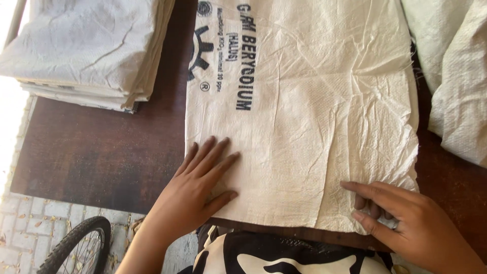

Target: Fold and stack large woven plastic bags on a table.

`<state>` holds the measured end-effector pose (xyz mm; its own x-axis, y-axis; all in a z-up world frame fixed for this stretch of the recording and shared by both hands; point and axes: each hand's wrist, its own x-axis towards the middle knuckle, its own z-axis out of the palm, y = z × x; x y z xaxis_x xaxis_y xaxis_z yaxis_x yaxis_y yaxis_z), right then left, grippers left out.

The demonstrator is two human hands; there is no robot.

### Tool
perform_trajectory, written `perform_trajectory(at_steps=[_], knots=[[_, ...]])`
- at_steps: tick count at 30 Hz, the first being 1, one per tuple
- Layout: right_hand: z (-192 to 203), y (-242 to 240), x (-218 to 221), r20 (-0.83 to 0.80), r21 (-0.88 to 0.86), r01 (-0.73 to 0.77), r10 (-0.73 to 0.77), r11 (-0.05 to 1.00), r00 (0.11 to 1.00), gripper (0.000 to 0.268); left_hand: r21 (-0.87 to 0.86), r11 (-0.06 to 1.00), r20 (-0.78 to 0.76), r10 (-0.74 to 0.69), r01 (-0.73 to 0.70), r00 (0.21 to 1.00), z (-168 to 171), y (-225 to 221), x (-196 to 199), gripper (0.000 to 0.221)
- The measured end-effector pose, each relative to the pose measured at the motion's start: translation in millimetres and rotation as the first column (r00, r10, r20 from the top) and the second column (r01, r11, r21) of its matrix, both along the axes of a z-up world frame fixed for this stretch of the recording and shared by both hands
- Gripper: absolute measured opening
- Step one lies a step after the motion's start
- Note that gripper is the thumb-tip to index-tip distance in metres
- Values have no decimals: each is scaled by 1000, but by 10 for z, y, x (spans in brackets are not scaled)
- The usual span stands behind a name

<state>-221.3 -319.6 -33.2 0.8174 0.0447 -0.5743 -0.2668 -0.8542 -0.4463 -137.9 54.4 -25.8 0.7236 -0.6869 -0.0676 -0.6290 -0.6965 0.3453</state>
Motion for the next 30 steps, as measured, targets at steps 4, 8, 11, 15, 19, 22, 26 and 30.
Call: perform_trajectory(at_steps=[4,8,11,15,19,22,26,30], knots=[[-107,-55,-36,100,10,-33,32,999,994,57,-147,977,65,169,-158,984,-108,142,-168,67],[-50,53,-43,130,-70,17,-8,997,992,52,-243,949,63,220,-199,973,-89,176,-204,61],[-64,53,-76,218,-70,21,-6,997,976,47,-271,943,84,224,-195,971,-126,180,-200,59],[-85,82,-41,229,-48,32,-21,998,973,47,-272,944,101,219,-185,970,-79,200,-231,59],[-22,-90,-81,208,154,-22,-11,988,978,47,-264,950,105,199,-166,974,-50,133,-210,57],[120,-419,-102,371,372,-191,43,908,928,39,-255,954,133,199,-160,971,-118,115,-215,57],[594,-993,214,832,42,-385,180,922,524,25,-221,958,184,225,-183,957,-240,144,-196,56],[632,-1729,839,881,-128,-86,154,988,448,17,-183,964,196,230,-195,953,-433,241,-153,55]])
